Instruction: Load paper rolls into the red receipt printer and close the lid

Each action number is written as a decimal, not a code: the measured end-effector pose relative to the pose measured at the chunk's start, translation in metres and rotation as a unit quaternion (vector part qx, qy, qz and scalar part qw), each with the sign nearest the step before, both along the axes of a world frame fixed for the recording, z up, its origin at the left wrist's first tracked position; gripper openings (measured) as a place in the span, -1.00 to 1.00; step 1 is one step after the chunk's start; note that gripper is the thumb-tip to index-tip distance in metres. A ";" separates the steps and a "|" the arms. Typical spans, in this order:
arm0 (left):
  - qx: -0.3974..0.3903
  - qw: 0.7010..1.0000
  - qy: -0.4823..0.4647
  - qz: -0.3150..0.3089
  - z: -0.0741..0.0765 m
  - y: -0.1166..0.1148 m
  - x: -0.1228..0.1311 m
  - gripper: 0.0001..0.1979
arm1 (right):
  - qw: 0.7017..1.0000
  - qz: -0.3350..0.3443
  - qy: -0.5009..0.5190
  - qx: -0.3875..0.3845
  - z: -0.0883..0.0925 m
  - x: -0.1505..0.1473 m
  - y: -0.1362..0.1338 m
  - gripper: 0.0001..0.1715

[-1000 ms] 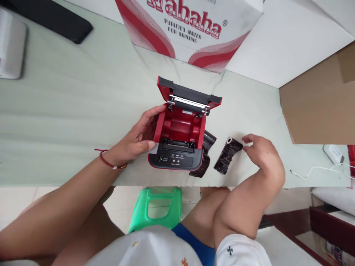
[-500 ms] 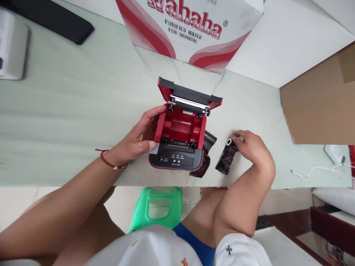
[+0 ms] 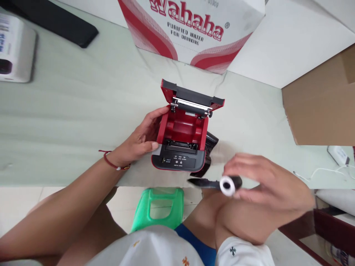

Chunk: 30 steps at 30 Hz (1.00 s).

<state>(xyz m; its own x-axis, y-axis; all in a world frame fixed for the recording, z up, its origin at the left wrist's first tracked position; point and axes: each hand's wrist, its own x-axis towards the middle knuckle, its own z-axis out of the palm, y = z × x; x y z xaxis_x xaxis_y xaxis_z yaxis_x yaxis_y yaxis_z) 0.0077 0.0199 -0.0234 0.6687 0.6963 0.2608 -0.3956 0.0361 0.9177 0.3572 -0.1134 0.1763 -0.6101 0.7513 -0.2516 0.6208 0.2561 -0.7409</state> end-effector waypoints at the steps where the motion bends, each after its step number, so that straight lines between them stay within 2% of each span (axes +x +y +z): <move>1: -0.001 1.000 -0.001 -0.001 0.001 0.000 0.000 0.01 | 0.997 0.055 0.057 0.016 0.006 -0.004 -0.003 -0.62; 3: -0.005 1.000 0.001 0.001 0.003 -0.001 0.001 0.00 | 0.985 0.111 0.127 0.035 0.012 -0.015 -0.005 -0.49; 5: -0.008 1.000 0.006 0.004 0.004 -0.001 0.001 -0.01 | 0.988 0.085 0.119 0.055 0.011 -0.032 0.002 -0.48; 7: -0.004 1.000 0.010 0.007 0.004 -0.001 0.001 0.00 | 0.995 0.002 0.064 0.076 0.006 -0.054 0.014 -0.59; 9: 0.000 1.000 0.013 0.004 0.004 -0.001 0.000 0.01 | 0.990 -0.095 -0.001 0.100 -0.004 -0.077 0.027 -0.70; 12: 0.001 1.000 0.021 -0.001 0.003 0.000 -0.001 0.01 | 0.960 -0.212 -0.076 0.164 -0.024 -0.107 0.042 -0.67; 14: 0.004 1.000 0.023 0.002 0.003 0.000 -0.001 0.00 | 0.937 -0.253 -0.141 0.196 -0.036 -0.121 0.049 -0.59; 17: 0.016 1.000 0.025 0.008 0.001 0.000 0.000 0.00 | 0.908 -0.272 -0.245 0.202 -0.046 -0.136 0.056 -0.52; 20: 0.035 0.999 0.028 0.011 0.001 0.001 0.001 -0.03 | 0.894 -0.273 -0.302 0.190 -0.045 -0.145 0.063 -0.53; 27: 0.058 0.997 0.037 0.016 0.001 0.002 0.001 -0.04 | 0.901 -0.259 -0.327 0.122 -0.048 -0.155 0.082 -0.47; 30: 0.054 0.998 0.038 0.014 0.002 0.002 0.000 -0.03 | 0.907 -0.256 -0.312 0.124 -0.052 -0.148 0.081 -0.46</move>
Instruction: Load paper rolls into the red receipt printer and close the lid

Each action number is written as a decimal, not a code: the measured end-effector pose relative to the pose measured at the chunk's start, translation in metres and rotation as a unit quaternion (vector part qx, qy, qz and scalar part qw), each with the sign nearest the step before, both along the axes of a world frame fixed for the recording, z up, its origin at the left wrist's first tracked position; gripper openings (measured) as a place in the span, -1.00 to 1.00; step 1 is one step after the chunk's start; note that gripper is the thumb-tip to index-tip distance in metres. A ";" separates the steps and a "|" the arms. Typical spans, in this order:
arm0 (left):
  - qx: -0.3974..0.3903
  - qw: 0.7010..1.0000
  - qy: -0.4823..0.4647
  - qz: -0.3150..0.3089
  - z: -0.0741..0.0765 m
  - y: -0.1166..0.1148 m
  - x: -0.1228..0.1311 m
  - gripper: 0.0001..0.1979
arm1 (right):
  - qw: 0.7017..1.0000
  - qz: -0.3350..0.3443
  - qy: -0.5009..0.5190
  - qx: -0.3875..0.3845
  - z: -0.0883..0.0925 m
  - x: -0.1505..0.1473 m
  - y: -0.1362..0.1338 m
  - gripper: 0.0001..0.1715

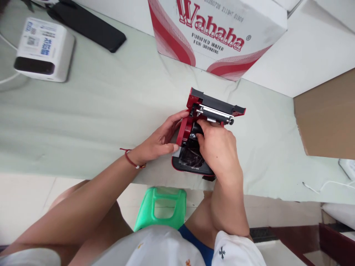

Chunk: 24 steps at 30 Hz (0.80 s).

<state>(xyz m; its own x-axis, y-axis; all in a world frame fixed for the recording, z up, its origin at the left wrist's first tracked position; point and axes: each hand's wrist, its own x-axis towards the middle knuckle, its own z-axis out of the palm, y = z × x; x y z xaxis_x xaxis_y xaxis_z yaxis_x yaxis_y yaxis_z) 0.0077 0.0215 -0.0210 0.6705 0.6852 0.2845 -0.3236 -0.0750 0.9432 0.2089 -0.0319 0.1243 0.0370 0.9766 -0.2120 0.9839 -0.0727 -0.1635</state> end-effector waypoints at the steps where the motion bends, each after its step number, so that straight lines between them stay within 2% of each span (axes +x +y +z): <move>1: -0.004 1.000 -0.001 -0.001 0.001 0.000 0.000 -0.01 | 1.000 0.014 0.024 0.013 0.000 0.005 -0.002 -0.48; 5: -0.016 1.000 -0.017 -0.010 0.000 -0.002 0.002 0.04 | 0.978 0.143 0.150 0.028 0.015 0.032 -0.022 -0.55; 7: -0.007 0.999 -0.035 -0.011 -0.002 0.000 0.005 0.06 | 0.962 0.208 0.174 0.010 0.027 0.044 -0.033 -0.58; 10: 0.018 0.998 -0.059 0.022 -0.004 0.005 0.011 0.12 | 0.948 0.263 0.177 0.000 0.041 0.055 -0.046 -0.63; 12: 0.037 0.996 -0.052 0.062 0.000 0.010 0.014 0.13 | 0.944 0.281 0.175 0.001 0.047 0.057 -0.052 -0.64; 15: 0.058 0.991 -0.037 0.111 0.015 0.017 0.018 0.05 | 0.936 0.302 0.179 -0.005 0.053 0.056 -0.058 -0.63; 19: 0.096 0.985 -0.015 0.142 0.043 0.019 0.021 -0.22 | 0.930 0.317 0.183 -0.027 0.057 0.050 -0.062 -0.64; 22: 0.123 0.968 -0.060 0.209 0.055 0.017 0.018 -0.39 | 0.929 0.316 0.188 -0.037 0.057 0.048 -0.062 -0.62; 23: 0.136 0.967 -0.053 0.210 0.058 0.015 0.017 -0.44 | 0.928 0.316 0.192 -0.041 0.057 0.048 -0.062 -0.62; 24: 0.138 0.966 -0.038 0.215 0.059 0.012 0.015 -0.36 | 0.927 0.316 0.196 -0.044 0.057 0.048 -0.063 -0.61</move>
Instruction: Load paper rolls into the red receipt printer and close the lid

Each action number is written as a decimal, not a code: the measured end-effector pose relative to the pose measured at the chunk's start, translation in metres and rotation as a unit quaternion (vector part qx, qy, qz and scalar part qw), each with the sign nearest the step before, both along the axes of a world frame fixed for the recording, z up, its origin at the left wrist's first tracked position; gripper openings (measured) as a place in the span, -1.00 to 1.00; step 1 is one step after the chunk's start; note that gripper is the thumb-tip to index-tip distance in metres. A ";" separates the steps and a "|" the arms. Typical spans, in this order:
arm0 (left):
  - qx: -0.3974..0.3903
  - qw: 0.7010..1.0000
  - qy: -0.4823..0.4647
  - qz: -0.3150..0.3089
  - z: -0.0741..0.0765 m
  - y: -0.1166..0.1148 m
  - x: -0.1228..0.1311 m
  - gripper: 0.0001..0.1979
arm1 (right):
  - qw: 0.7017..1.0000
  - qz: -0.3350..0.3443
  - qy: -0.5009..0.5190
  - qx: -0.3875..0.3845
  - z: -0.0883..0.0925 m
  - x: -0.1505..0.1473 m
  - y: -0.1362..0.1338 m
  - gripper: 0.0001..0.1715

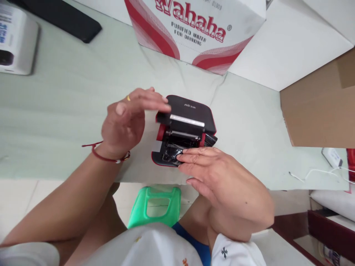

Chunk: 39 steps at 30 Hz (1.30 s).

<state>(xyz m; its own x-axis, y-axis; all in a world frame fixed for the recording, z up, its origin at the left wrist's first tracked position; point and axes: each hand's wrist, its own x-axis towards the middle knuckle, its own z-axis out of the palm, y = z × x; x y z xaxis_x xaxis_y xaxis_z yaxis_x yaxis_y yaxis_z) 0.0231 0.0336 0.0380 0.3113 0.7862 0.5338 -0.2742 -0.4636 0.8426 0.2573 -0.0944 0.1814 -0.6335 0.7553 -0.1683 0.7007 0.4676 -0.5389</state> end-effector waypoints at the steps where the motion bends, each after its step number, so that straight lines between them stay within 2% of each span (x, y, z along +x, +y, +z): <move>1: 0.016 1.000 0.018 -0.012 0.000 -0.003 -0.002 -0.31 | 1.000 0.000 0.004 -0.005 0.000 0.001 0.000 -0.61; 4: 0.045 0.992 0.093 -0.071 -0.005 -0.013 -0.006 -0.46 | 1.000 -0.003 0.010 -0.012 0.000 0.003 -0.001 -0.62; 11: 0.084 0.989 0.107 -0.054 -0.026 -0.018 -0.006 -0.48 | 1.000 -0.004 0.012 0.004 0.002 0.002 -0.002 -0.63; 16: 0.095 0.987 0.115 -0.067 -0.024 -0.016 -0.007 -0.57 | 1.000 -0.020 0.004 -0.002 0.003 -0.001 -0.003 -0.67; 20: 0.089 0.982 0.126 -0.111 -0.022 -0.014 -0.015 -0.72 | 1.000 -0.017 0.001 -0.010 0.004 0.000 -0.005 -0.65; 25: 0.058 0.975 0.130 -0.170 -0.021 -0.013 -0.025 -0.53 | 1.000 -0.013 -0.007 -0.023 0.005 0.003 -0.008 -0.60; 31: -0.037 0.978 0.107 -0.176 -0.028 -0.014 -0.021 -0.07 | 1.000 -0.010 -0.006 -0.025 0.005 0.007 -0.008 -0.57; 36: -0.082 0.981 0.062 -0.164 -0.041 -0.015 -0.013 0.16 | 0.999 -0.017 0.011 -0.038 0.006 0.008 -0.007 -0.54; 39: -0.102 0.979 0.051 -0.167 -0.048 -0.017 -0.017 0.21 | 0.999 -0.021 0.016 -0.045 0.005 0.010 -0.007 -0.51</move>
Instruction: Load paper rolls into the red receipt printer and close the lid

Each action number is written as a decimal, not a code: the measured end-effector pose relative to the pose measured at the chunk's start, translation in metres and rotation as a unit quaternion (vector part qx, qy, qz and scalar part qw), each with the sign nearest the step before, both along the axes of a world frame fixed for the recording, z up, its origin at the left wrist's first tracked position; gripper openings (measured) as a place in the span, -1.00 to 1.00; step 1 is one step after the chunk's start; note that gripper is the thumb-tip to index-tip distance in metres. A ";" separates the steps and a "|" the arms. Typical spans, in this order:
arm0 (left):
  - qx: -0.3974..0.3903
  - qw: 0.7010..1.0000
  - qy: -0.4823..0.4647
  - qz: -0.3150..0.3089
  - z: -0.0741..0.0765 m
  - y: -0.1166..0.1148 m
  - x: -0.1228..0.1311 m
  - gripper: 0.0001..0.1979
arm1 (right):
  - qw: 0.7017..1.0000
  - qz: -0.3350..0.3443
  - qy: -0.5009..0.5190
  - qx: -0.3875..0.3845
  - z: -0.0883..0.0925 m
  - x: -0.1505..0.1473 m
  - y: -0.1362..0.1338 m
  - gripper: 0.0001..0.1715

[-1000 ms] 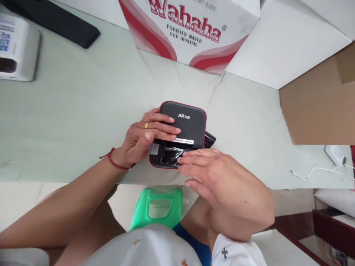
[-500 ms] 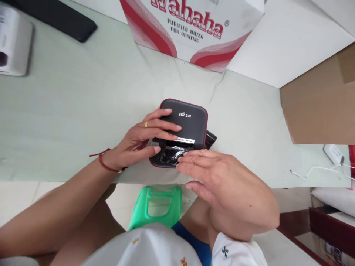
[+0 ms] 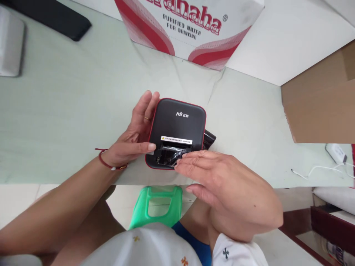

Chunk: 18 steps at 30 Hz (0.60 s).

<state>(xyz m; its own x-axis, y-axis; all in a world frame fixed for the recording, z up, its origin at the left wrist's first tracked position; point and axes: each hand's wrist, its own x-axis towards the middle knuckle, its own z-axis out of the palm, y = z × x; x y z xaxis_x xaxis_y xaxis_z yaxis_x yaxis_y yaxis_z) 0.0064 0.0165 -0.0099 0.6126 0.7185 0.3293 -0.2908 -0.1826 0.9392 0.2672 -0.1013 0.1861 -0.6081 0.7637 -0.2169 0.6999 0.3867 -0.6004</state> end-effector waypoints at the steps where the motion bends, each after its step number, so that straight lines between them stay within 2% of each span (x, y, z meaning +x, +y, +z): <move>1: -0.005 1.000 0.004 -0.003 -0.002 -0.001 -0.003 0.22 | 1.000 -0.001 -0.001 -0.003 -0.001 0.000 0.000 -0.51; 7: -0.019 0.999 0.032 -0.028 -0.015 -0.003 -0.022 0.25 | 1.000 -0.001 -0.001 -0.010 -0.002 0.001 -0.001 -0.53; 12: -0.031 0.998 0.012 -0.047 -0.022 -0.003 -0.017 0.17 | 1.000 -0.014 0.004 0.009 -0.002 -0.008 0.009 -0.62; 15: -0.036 0.998 -0.002 -0.047 -0.021 -0.004 -0.011 0.16 | 0.995 -0.095 -0.002 0.033 -0.015 -0.020 0.025 -0.64; 18: -0.055 0.997 -0.010 -0.044 -0.019 -0.006 -0.006 0.13 | 0.971 -0.214 -0.089 0.063 -0.037 -0.034 0.046 -0.61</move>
<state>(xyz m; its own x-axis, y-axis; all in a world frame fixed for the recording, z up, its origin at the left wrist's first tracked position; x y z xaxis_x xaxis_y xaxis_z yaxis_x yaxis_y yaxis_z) 0.0000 0.0104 -0.0291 0.6695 0.6943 0.2640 -0.3200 -0.0511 0.9460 0.2327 -0.0548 0.1488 -0.1910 0.9654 -0.1776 0.9007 0.1005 -0.4227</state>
